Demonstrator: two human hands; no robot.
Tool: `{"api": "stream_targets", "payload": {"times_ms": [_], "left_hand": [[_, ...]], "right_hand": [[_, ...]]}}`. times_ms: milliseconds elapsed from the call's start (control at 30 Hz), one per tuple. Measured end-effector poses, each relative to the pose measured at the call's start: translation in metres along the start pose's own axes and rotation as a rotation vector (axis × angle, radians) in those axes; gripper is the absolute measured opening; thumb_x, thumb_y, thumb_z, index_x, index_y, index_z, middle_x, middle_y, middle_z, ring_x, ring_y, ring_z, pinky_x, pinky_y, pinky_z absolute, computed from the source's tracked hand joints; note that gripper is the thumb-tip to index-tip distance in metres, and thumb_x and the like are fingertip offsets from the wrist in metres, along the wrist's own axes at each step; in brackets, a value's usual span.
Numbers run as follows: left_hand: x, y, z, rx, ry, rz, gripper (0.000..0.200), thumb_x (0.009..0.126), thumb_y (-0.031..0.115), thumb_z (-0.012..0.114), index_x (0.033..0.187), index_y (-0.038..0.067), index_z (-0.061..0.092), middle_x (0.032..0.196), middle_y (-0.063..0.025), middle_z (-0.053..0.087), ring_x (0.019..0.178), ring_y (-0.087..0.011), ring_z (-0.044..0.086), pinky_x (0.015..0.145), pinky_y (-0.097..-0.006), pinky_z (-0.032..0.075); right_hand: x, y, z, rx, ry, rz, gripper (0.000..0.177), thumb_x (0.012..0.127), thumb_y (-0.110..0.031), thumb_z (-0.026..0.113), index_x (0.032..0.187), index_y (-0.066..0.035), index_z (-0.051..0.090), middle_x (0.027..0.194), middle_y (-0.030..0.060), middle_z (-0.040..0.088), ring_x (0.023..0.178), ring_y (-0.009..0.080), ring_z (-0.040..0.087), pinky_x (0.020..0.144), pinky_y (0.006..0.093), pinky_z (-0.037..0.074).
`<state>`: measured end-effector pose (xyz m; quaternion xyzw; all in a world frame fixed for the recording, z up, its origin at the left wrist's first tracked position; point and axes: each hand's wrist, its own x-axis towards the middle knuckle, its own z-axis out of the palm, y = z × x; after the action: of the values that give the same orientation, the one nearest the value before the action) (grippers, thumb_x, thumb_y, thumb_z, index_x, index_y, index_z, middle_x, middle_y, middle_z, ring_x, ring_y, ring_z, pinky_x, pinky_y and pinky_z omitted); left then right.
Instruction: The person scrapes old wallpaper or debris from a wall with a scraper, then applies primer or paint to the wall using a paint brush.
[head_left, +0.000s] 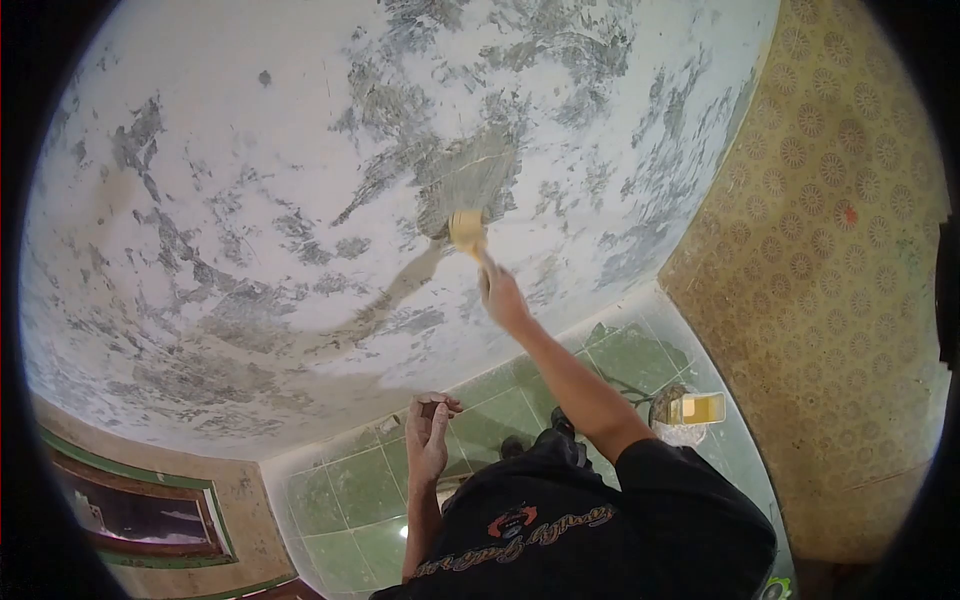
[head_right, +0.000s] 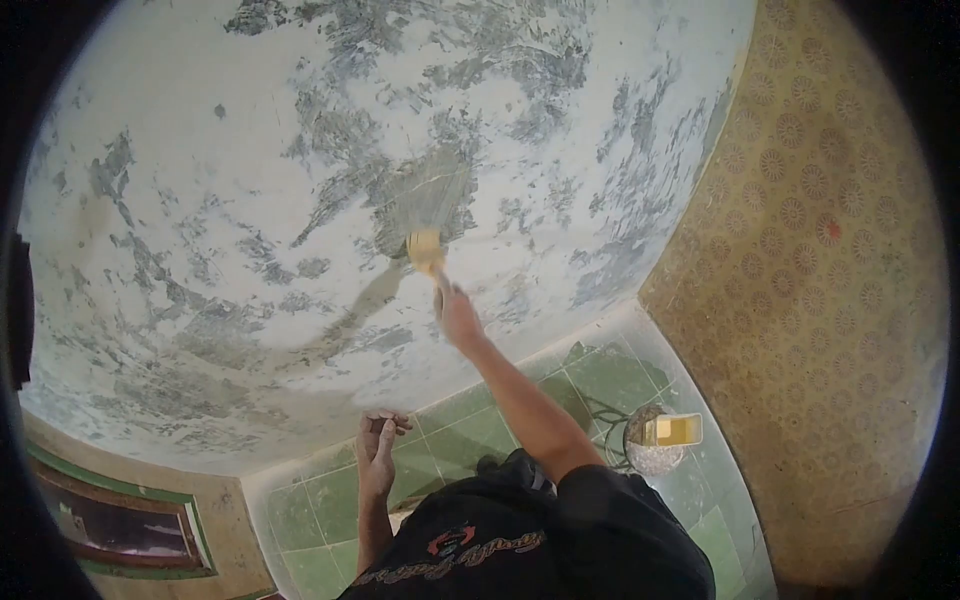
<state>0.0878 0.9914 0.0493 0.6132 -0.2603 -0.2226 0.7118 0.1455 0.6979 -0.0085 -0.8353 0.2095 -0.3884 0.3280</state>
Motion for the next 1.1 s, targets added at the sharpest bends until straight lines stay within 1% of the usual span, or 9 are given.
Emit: {"api": "stream_targets", "payload": {"times_ms": [100, 167, 300, 600, 700, 767, 833, 967, 1100], "left_hand": [[-0.003, 0.002, -0.002, 0.015, 0.006, 0.008, 0.012, 0.101, 0.011, 0.053, 0.11, 0.004, 0.053, 0.103, -0.0087, 0.063, 0.095, -0.0174, 0.059, 0.086, -0.0317, 0.044], [-0.003, 0.003, -0.004, 0.029, 0.015, 0.009, 0.012, 0.101, 0.011, 0.052, 0.11, 0.004, 0.053, 0.103, -0.0089, 0.063, 0.095, -0.0175, 0.059, 0.086, -0.032, 0.044], [-0.003, 0.008, -0.002, 0.019, 0.037, 0.008, 0.012, 0.101, 0.011, 0.052, 0.11, 0.003, 0.053, 0.103, -0.0096, 0.063, 0.096, -0.0183, 0.059, 0.086, -0.0328, 0.044], [-0.011, 0.011, -0.003, 0.045, 0.062, 0.026, 0.012, 0.101, 0.011, 0.051, 0.111, 0.003, 0.053, 0.103, -0.01, 0.063, 0.095, -0.0189, 0.06, 0.087, -0.0333, 0.045], [-0.02, -0.004, -0.017, 0.085, 0.104, -0.016, 0.012, 0.101, 0.011, 0.051, 0.111, 0.004, 0.053, 0.103, -0.0097, 0.063, 0.095, -0.0186, 0.06, 0.086, -0.0333, 0.045], [-0.027, -0.009, -0.026, 0.099, 0.121, -0.047, 0.012, 0.101, 0.011, 0.051, 0.111, 0.004, 0.053, 0.103, -0.0095, 0.064, 0.095, -0.0183, 0.061, 0.086, -0.0331, 0.045], [-0.029, -0.011, -0.031, 0.142, 0.133, -0.012, 0.017, 0.102, 0.02, 0.052, 0.109, 0.004, 0.054, 0.101, -0.0097, 0.063, 0.093, -0.0184, 0.061, 0.082, -0.0318, 0.046], [-0.027, -0.005, -0.033, 0.134, 0.155, -0.027, 0.012, 0.101, 0.013, 0.051, 0.11, 0.005, 0.053, 0.102, -0.0081, 0.063, 0.095, -0.0175, 0.06, 0.084, -0.0318, 0.044], [-0.027, -0.006, -0.038, 0.146, 0.169, -0.03, 0.011, 0.101, 0.013, 0.051, 0.109, 0.006, 0.053, 0.101, -0.0072, 0.063, 0.094, -0.0171, 0.06, 0.084, -0.0316, 0.044]], "right_hand": [[-0.029, 0.002, 0.003, 0.017, -0.085, -0.055, 0.05, 0.1, -0.011, 0.049, 0.148, -0.01, 0.036, 0.095, 0.0271, 0.061, 0.088, 0.0466, 0.06, 0.076, 0.0522, 0.05], [-0.022, -0.03, -0.013, 0.166, 0.17, -0.136, 0.05, 0.099, -0.011, 0.049, 0.148, -0.011, 0.036, 0.097, 0.0263, 0.06, 0.088, 0.0471, 0.06, 0.077, 0.0531, 0.05], [0.027, -0.078, -0.031, 0.159, 0.178, -0.091, 0.05, 0.099, -0.012, 0.049, 0.148, -0.013, 0.036, 0.104, 0.0274, 0.06, 0.092, 0.0473, 0.06, 0.079, 0.0525, 0.05], [-0.056, -0.007, 0.016, 0.174, -0.078, -0.031, 0.05, 0.1, -0.01, 0.048, 0.149, -0.012, 0.036, 0.115, 0.029, 0.058, 0.102, 0.047, 0.058, 0.087, 0.0509, 0.049], [-0.011, -0.034, -0.012, 0.184, 0.206, -0.155, 0.05, 0.101, -0.01, 0.047, 0.148, -0.006, 0.034, 0.119, 0.0307, 0.057, 0.103, 0.0475, 0.058, 0.089, 0.0499, 0.048], [0.019, -0.035, -0.018, 0.156, 0.399, -0.092, 0.048, 0.098, -0.002, 0.049, 0.144, 0.003, 0.037, 0.129, 0.0301, 0.057, 0.118, 0.0449, 0.056, 0.096, 0.045, 0.048], [0.014, -0.012, 0.005, 0.179, 0.295, -0.035, 0.047, 0.099, -0.003, 0.048, 0.144, 0.002, 0.037, 0.128, 0.0306, 0.057, 0.117, 0.0452, 0.056, 0.096, 0.0456, 0.048], [-0.031, 0.006, 0.03, 0.196, 0.024, 0.078, 0.045, 0.1, -0.007, 0.047, 0.144, 0.0, 0.037, 0.122, 0.0323, 0.059, 0.113, 0.0461, 0.058, 0.094, 0.0464, 0.049], [-0.024, -0.003, 0.015, 0.224, 0.272, 0.048, 0.043, 0.102, -0.011, 0.046, 0.142, 0.001, 0.038, 0.112, 0.0335, 0.061, 0.105, 0.0478, 0.06, 0.087, 0.0488, 0.05]]}}
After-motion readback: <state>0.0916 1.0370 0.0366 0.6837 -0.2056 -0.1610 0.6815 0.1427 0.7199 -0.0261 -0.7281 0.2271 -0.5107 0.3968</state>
